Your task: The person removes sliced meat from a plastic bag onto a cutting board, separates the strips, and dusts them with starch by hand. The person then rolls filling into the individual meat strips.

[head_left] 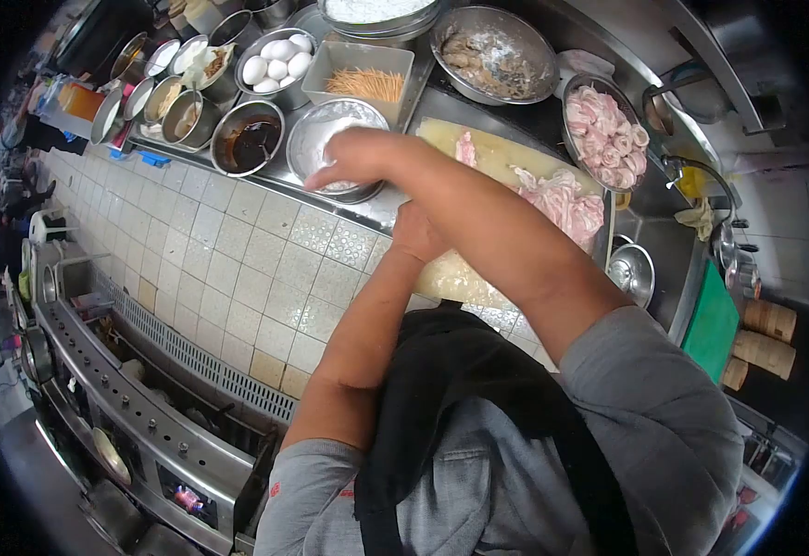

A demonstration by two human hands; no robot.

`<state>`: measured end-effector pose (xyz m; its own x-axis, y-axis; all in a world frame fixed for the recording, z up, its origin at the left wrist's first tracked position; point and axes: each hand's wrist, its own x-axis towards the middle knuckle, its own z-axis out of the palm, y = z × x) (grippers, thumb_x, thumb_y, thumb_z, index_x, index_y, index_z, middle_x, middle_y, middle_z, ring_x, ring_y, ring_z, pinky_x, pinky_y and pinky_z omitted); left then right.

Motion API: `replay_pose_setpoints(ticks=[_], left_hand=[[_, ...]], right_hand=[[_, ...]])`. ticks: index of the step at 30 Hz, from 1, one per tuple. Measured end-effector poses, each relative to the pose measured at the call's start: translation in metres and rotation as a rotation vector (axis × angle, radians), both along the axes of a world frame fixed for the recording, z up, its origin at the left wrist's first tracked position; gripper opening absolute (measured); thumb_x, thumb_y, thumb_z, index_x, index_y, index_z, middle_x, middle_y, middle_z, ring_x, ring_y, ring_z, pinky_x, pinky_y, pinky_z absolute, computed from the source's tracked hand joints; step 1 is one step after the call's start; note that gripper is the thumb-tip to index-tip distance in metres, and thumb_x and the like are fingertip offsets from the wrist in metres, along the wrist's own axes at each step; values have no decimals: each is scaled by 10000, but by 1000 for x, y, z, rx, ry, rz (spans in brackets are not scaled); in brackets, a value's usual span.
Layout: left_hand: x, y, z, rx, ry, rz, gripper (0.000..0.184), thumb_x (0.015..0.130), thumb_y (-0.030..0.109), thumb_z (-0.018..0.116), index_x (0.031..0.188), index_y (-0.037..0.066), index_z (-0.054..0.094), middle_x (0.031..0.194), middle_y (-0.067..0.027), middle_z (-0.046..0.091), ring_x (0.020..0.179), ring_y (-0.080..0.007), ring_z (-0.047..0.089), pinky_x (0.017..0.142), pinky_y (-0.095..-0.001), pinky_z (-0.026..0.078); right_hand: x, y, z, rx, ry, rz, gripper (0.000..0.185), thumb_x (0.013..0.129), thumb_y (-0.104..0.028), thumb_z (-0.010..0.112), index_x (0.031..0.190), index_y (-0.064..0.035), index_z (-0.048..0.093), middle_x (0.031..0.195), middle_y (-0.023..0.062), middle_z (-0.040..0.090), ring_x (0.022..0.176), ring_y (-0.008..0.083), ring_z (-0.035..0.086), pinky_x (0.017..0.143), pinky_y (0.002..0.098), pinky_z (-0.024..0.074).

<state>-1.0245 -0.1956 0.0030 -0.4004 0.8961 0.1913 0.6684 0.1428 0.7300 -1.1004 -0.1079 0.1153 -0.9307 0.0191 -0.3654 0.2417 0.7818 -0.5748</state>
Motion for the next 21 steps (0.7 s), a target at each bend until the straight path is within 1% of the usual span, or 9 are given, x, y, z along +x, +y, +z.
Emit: replay_pose_setpoints(ticks=[1,3,5,8,11,14,16,19,21], left_hand=[[0,-2,11,-77,61,-48,395,813,327,658,1173,166,628,1214,-109,596,954,-317,645,796,-445,534],[1,-4,22,-152,110,-94,371,793,288,675,1152,198,640,1159,-90,609,914,-294,655,750,-430,549],[2,-2,25,97,81,-59,327,764,214,694,1089,202,663,1070,-66,621,821,-286,656,665,-392,549],[2,-2,24,66,109,-56,357,761,231,706,1113,208,654,1046,-56,612,834,-269,654,682,-385,545],[3,-1,21,28,158,-44,348,764,250,706,1106,202,657,1037,-52,610,831,-270,653,680,-385,543],[2,-1,18,6,162,-38,344,769,275,701,1102,198,659,1048,-58,604,832,-272,652,679,-386,540],[1,3,16,12,145,-35,344,772,288,697,1102,197,659,1060,-63,600,832,-274,652,679,-385,538],[3,2,15,-40,152,-17,352,776,303,693,1109,196,656,1094,-68,591,831,-277,651,698,-389,536],[4,3,22,-30,103,11,361,781,305,688,1120,185,649,1126,-86,579,846,-294,649,724,-404,534]], right_hand=[[9,13,0,1,153,-67,559,796,-497,699,1049,1,670,925,208,684,877,325,661,804,415,506],[45,40,4,-114,384,-373,292,752,-221,750,941,-18,659,813,140,668,750,241,641,719,366,513],[89,60,27,-122,381,-543,207,745,-108,698,913,-4,637,769,97,655,688,178,606,667,337,502],[138,80,3,44,298,-565,205,746,-74,665,938,-5,641,751,94,645,689,167,598,662,347,496],[170,82,-21,-180,165,-569,193,746,-52,648,931,3,639,712,107,635,674,167,598,676,355,498],[192,68,-18,33,124,-633,252,752,-63,663,999,-18,634,842,146,651,823,226,637,788,377,503],[208,56,-32,386,243,-342,342,754,-89,683,1088,-62,613,1031,173,618,1047,304,594,899,420,476],[218,47,-47,326,201,-387,425,742,-113,705,1150,-96,587,1151,179,558,1170,357,504,955,448,447],[218,52,-50,319,216,-388,338,806,-189,672,1119,-89,597,1163,150,563,1162,338,518,945,451,460]])
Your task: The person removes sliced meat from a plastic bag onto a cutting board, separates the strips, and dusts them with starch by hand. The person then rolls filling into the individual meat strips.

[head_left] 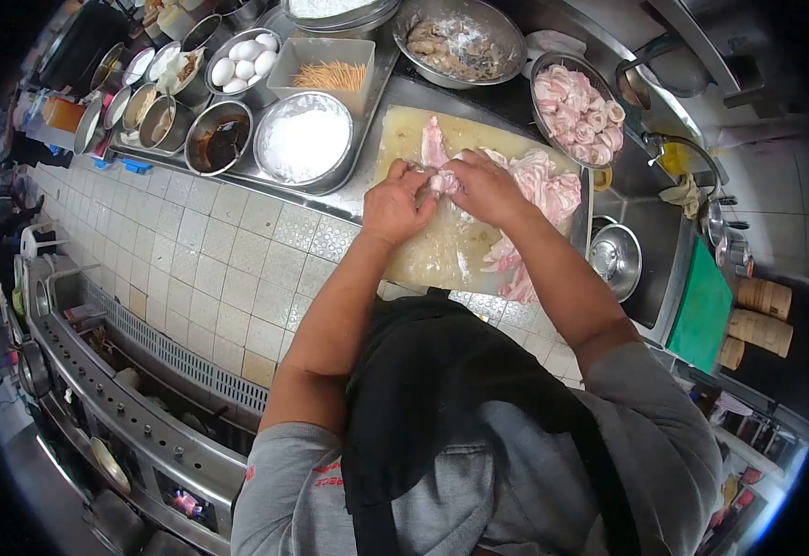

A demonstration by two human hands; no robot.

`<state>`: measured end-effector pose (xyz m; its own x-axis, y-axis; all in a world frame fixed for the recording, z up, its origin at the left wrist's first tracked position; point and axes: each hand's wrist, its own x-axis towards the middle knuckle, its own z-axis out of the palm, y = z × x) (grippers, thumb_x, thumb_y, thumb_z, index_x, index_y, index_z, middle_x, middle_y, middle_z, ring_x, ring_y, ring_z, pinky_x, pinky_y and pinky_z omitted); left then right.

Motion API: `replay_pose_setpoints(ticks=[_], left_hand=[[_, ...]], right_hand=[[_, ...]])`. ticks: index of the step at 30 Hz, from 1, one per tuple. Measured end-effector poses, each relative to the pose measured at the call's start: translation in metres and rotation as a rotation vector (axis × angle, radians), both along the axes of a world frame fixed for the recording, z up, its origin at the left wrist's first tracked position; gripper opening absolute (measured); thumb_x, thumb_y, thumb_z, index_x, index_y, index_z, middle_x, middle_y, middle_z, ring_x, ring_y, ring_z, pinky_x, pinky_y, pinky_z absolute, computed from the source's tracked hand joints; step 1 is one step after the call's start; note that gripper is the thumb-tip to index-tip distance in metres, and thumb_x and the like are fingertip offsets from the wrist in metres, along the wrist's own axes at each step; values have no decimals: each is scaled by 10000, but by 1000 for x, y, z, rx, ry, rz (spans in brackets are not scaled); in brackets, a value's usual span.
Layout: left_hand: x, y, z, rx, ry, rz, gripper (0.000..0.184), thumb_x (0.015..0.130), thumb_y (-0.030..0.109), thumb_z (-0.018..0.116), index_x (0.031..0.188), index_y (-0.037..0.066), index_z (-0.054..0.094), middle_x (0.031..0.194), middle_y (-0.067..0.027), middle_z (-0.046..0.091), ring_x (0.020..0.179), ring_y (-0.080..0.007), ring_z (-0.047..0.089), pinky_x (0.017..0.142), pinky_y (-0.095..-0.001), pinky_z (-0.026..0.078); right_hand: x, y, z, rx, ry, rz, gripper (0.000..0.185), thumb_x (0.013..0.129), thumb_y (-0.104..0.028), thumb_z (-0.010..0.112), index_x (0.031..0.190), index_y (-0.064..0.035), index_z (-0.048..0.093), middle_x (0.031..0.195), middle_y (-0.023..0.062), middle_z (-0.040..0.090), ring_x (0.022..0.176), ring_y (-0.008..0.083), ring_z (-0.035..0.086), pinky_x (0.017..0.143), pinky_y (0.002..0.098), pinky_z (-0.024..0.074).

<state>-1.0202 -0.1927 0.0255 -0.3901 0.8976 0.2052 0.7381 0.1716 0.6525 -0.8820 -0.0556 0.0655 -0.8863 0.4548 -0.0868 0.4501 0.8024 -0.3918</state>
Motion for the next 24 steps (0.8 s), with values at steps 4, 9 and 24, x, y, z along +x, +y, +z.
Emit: replay_pose_setpoints(ticks=[4,9,24], left_hand=[[1,2,16,-82,-38,-28,422,755,301,699,1151,173,633,1177,-123,553,1013,-312,623,800,-424,532],[-12,20,13,-159,-20,-75,444,745,291,704,1167,171,633,1224,-138,537,1027,-324,619,832,-418,527],[-33,40,9,-64,-101,-67,379,793,227,669,1149,103,630,1048,-172,589,937,-366,619,845,-435,492]], right_hand=[[-11,23,-1,-19,-109,81,320,809,-229,662,1095,-86,641,1169,165,562,1161,342,519,963,457,448],[-19,37,5,-101,-145,116,331,811,-258,657,1083,-70,675,1185,188,557,1168,357,514,980,465,436],[-30,50,-9,-123,23,91,424,788,-153,681,1186,-69,560,1171,182,530,1141,371,505,975,424,430]])
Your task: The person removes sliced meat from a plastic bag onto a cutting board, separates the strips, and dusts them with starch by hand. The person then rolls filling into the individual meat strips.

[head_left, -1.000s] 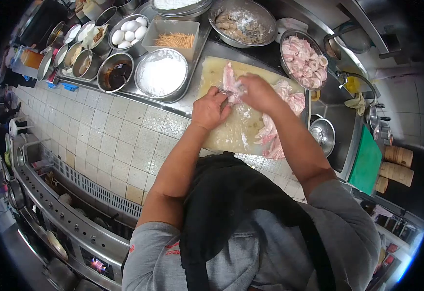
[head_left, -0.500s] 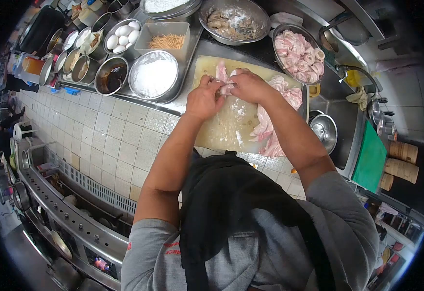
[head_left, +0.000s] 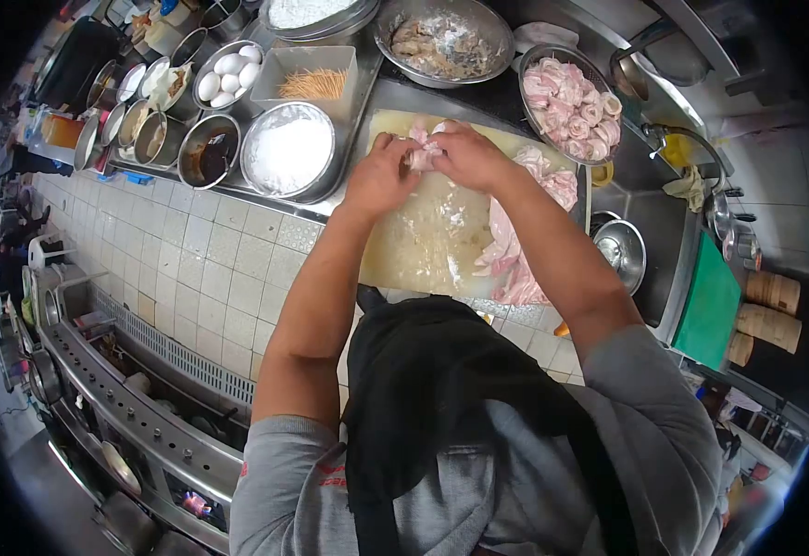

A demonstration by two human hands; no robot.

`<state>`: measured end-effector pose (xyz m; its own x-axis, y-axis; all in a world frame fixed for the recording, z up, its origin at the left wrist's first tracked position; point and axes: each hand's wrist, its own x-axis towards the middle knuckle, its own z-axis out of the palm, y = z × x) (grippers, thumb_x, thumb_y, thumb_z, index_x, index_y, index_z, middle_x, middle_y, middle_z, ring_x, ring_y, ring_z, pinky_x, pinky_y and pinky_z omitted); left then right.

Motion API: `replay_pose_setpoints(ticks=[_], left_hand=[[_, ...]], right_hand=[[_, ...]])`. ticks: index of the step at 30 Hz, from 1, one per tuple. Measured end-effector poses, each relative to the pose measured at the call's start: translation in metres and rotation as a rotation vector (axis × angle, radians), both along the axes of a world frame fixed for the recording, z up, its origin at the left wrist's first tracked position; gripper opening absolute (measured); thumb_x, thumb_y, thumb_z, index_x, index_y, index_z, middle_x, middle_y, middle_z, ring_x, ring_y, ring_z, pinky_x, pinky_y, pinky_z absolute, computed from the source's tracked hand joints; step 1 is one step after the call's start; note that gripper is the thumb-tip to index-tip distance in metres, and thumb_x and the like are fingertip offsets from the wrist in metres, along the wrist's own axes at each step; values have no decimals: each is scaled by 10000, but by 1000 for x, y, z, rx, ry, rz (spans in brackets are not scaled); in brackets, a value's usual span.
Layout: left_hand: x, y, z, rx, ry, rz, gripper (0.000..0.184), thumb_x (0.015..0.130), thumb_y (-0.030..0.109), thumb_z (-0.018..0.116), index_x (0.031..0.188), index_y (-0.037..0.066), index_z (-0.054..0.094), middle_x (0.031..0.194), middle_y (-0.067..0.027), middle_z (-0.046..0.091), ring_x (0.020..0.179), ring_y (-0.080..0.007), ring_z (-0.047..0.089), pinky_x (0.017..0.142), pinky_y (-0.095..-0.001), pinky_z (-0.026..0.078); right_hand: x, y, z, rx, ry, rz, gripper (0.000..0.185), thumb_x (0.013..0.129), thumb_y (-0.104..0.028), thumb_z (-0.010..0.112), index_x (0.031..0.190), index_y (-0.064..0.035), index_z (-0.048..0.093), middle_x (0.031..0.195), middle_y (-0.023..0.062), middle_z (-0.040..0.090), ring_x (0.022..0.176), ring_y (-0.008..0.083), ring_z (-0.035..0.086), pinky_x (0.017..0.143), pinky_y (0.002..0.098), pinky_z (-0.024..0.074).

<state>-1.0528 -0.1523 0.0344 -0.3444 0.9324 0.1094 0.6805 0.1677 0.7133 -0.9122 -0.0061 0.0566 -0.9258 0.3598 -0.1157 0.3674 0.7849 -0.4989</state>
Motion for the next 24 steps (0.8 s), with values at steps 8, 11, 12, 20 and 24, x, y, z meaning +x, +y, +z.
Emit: replay_pose_setpoints(ticks=[8,11,12,20,24], left_hand=[[-17,22,-1,-119,-34,-24,371,792,225,678,1121,65,619,1083,-169,580,955,-355,614,833,-432,497],[-12,19,9,-110,-30,29,393,792,229,685,1142,72,603,1115,-162,575,970,-353,612,832,-431,501],[-9,16,12,-60,-8,70,408,789,229,692,1159,85,596,1134,-156,574,980,-353,612,832,-431,504],[-2,20,10,79,264,-98,428,777,151,683,1196,137,595,1200,-94,584,997,-334,622,821,-421,533],[-13,33,-2,66,328,-138,408,763,131,684,1169,132,639,1168,-90,616,941,-322,648,786,-411,547]], right_hand=[[-2,5,-8,36,45,-21,425,834,-246,637,1236,-112,608,1228,178,531,1198,357,493,1010,436,416],[-8,14,-5,5,68,-9,383,808,-189,646,1179,-96,620,1118,172,552,1106,370,523,960,435,431],[-10,19,-7,4,69,-12,383,808,-189,646,1179,-96,620,1118,172,552,1106,370,523,960,435,431],[-29,44,-12,-128,-84,2,417,846,-269,602,1225,-94,619,1174,192,578,1145,356,543,988,410,428],[-15,36,-14,-142,61,-74,436,848,-280,612,1245,-101,612,1175,196,580,1130,361,556,975,407,436]])
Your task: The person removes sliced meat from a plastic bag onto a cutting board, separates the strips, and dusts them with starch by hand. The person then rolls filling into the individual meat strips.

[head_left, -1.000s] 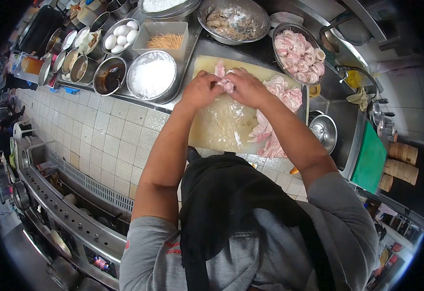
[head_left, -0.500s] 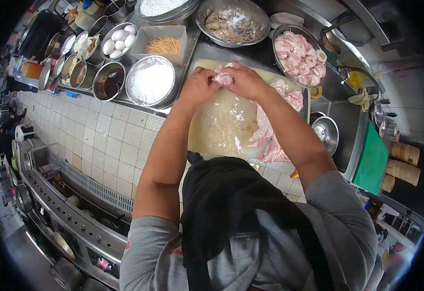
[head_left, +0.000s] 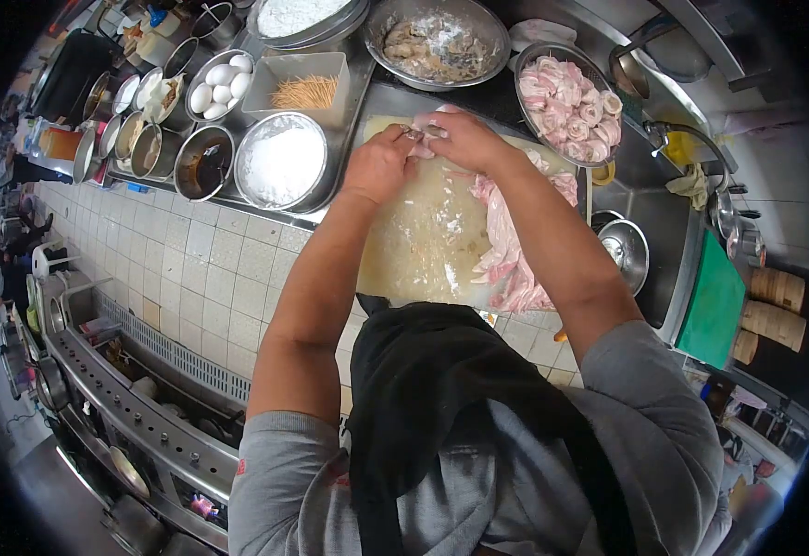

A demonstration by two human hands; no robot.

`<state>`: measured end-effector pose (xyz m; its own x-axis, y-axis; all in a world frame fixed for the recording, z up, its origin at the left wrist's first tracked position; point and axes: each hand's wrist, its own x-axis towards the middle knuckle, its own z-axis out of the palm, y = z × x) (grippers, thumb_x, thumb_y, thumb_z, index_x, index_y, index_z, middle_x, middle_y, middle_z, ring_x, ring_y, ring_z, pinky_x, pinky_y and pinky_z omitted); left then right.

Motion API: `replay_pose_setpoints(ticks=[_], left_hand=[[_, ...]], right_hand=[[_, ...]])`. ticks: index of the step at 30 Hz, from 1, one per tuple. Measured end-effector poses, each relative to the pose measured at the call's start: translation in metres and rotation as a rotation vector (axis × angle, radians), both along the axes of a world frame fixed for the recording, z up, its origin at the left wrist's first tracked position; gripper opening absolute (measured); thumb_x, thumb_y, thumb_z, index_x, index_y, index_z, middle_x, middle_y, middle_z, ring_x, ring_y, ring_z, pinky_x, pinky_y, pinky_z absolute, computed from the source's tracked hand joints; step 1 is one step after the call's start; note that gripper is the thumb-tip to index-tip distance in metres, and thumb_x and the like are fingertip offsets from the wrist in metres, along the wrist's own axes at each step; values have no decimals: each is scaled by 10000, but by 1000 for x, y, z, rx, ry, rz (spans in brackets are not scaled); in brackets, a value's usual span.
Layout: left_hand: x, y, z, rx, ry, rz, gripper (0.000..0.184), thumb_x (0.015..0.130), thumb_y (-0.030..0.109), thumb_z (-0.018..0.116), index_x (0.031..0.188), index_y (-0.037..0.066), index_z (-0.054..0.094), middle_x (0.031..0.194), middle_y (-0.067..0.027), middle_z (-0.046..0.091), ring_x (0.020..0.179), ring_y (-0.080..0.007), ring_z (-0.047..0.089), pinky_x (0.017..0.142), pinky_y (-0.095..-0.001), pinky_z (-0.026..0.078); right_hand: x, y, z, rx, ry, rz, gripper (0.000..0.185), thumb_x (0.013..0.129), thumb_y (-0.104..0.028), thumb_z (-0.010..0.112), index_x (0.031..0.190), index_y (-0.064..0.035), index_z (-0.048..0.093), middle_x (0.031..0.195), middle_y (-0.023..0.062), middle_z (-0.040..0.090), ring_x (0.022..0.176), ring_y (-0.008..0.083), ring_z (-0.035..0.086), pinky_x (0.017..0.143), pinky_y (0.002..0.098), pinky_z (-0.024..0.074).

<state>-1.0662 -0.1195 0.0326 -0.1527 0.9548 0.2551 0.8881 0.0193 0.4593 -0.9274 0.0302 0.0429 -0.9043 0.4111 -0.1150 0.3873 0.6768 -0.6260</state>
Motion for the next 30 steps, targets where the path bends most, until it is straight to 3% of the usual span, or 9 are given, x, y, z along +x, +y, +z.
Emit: replay_pose_setpoints(ticks=[2,7,10,12,14,19,24,26,30], left_hand=[[1,4,1,-22,-56,48,388,763,136,689,1150,127,657,1127,-105,634,915,-324,654,779,-409,545],[6,9,0,-17,-250,181,349,781,167,705,1112,63,679,971,-140,681,826,-275,682,745,-369,538],[14,0,7,-180,-698,348,295,828,175,692,1066,1,687,868,-101,685,729,-178,659,641,-311,510],[15,-9,5,-213,-1263,385,266,868,166,669,1060,-18,673,829,-35,654,673,-98,596,545,-249,443],[22,-20,4,-125,-1479,427,257,887,164,654,1076,-10,656,813,-18,636,651,-93,577,528,-232,416],[33,-49,23,78,-1962,412,233,951,174,597,1096,-7,594,818,-12,607,649,-91,565,558,-198,440],[31,-86,48,188,-1989,379,271,955,149,582,1164,-23,593,855,-38,651,663,-75,582,543,-197,469],[27,-105,63,253,-1964,345,318,960,155,576,1218,-30,572,930,-48,670,673,-72,583,559,-186,476],[15,-144,74,326,-1882,308,377,965,164,571,1291,-22,537,1093,-81,676,755,-67,620,601,-186,497]], right_hand=[[9,-5,-1,28,69,-118,478,839,-192,649,1299,-91,570,1185,173,561,1043,310,594,896,363,484],[33,-21,17,-189,125,-259,476,830,-243,682,1268,-76,595,1246,208,568,1041,322,612,909,375,476],[38,-20,17,-272,149,-295,453,829,-223,691,1241,-53,608,1221,198,595,961,296,638,862,356,496],[36,-17,13,-297,204,-285,440,831,-218,692,1226,-42,615,1193,191,616,925,282,646,841,347,502],[30,-13,12,-354,247,-224,362,881,-131,673,1219,-31,591,1052,77,626,855,115,599,723,278,535],[12,-36,41,-346,157,-194,307,860,-190,696,1111,-23,641,991,99,676,880,163,627,778,303,506],[-7,-53,52,-358,176,-165,328,837,-248,719,1063,-18,664,979,131,703,906,190,654,817,328,494],[-20,-51,71,-262,170,-169,272,860,-215,714,1038,-15,665,919,61,690,859,106,597,799,288,488],[-84,-42,90,-36,267,31,281,869,-234,700,1059,-29,674,984,112,708,886,201,654,826,315,498]])
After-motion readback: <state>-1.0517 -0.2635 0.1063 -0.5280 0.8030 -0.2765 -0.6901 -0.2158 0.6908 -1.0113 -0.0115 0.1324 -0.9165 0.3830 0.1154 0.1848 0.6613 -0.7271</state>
